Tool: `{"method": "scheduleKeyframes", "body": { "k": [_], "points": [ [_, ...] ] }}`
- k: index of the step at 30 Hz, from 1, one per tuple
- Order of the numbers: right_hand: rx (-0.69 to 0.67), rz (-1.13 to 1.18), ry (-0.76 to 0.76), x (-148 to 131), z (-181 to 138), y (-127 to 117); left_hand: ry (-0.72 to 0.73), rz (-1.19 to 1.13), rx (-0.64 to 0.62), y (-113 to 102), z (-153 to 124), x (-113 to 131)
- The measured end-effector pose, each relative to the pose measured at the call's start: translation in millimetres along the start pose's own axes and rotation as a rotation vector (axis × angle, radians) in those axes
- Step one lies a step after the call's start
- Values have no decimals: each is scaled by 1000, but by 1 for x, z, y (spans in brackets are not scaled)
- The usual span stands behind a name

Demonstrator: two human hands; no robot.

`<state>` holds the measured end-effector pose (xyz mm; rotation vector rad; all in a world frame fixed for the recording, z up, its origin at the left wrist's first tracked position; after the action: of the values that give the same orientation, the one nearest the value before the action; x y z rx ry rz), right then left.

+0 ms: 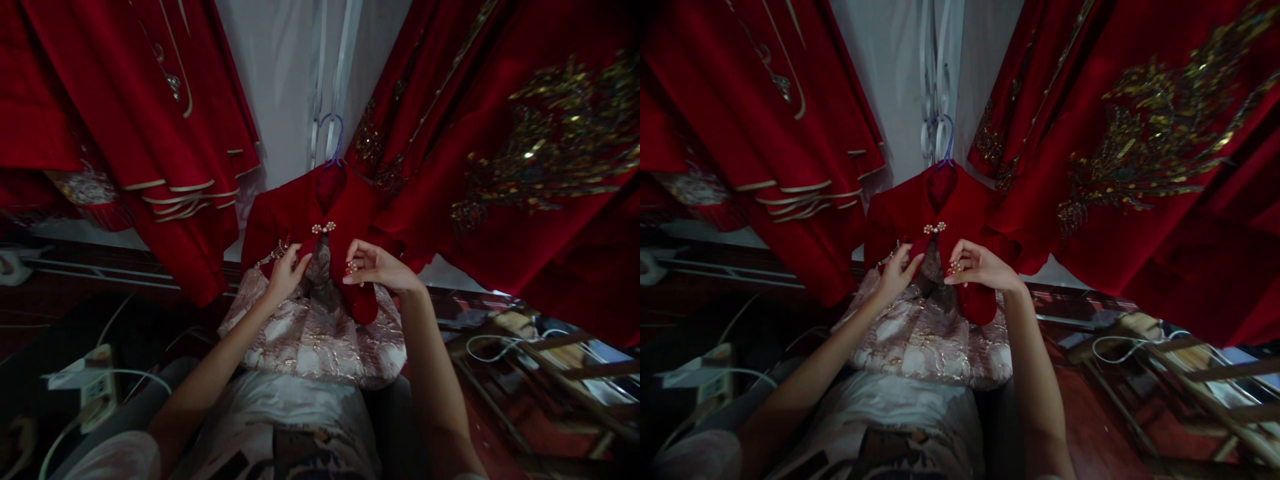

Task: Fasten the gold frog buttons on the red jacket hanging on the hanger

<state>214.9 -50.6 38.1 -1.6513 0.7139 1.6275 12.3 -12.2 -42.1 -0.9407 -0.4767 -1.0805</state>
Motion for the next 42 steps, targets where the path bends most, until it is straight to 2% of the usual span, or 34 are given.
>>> {"method": "scheduleKeyframes", "body": {
  "k": [4, 8, 13, 16, 19, 22, 26, 29, 33, 39, 42],
  "points": [
    [81, -18, 18, 2, 2, -1, -2, 84, -97, 1, -4, -3],
    [173, -30, 22, 2, 4, -3, 20, 266, -159, -5, -9, -1],
    [158, -53, 45, 2, 6, 0, -29, 350, -258, -10, -13, -3],
    [174, -60, 37, 0, 6, 2, -14, 359, -294, -9, -5, -3],
    [194, -54, 25, -1, 5, 1, 47, 425, -255, -11, 14, 7],
    [196, -59, 24, -1, 5, 0, 112, 459, -156, -16, 36, 23],
    [203, -69, 19, 0, 6, -2, 170, 291, -68, -24, 55, 43],
    [208, -62, 10, 0, 6, -2, 166, 223, -16, -28, 56, 52],
    [202, -68, 9, 0, 6, -1, 184, 319, -24, -27, 51, 56],
    [195, -66, 1, 0, 5, -2, 324, 354, -10, -24, 49, 63],
    [199, -67, 1, -1, 6, -1, 325, 290, 12, -23, 53, 62]
  ]
}}
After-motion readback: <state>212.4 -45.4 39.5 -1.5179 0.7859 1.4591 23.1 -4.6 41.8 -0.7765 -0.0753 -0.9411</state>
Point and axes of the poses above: each hand's wrist, its own z-axis towards the middle knuckle, its own y-axis out of the palm, x = y × z, the point moved 4 cm from there along z, towards the middle knuckle, and after that the axes turned 2 degrees about -x, right-handed, at the moved point
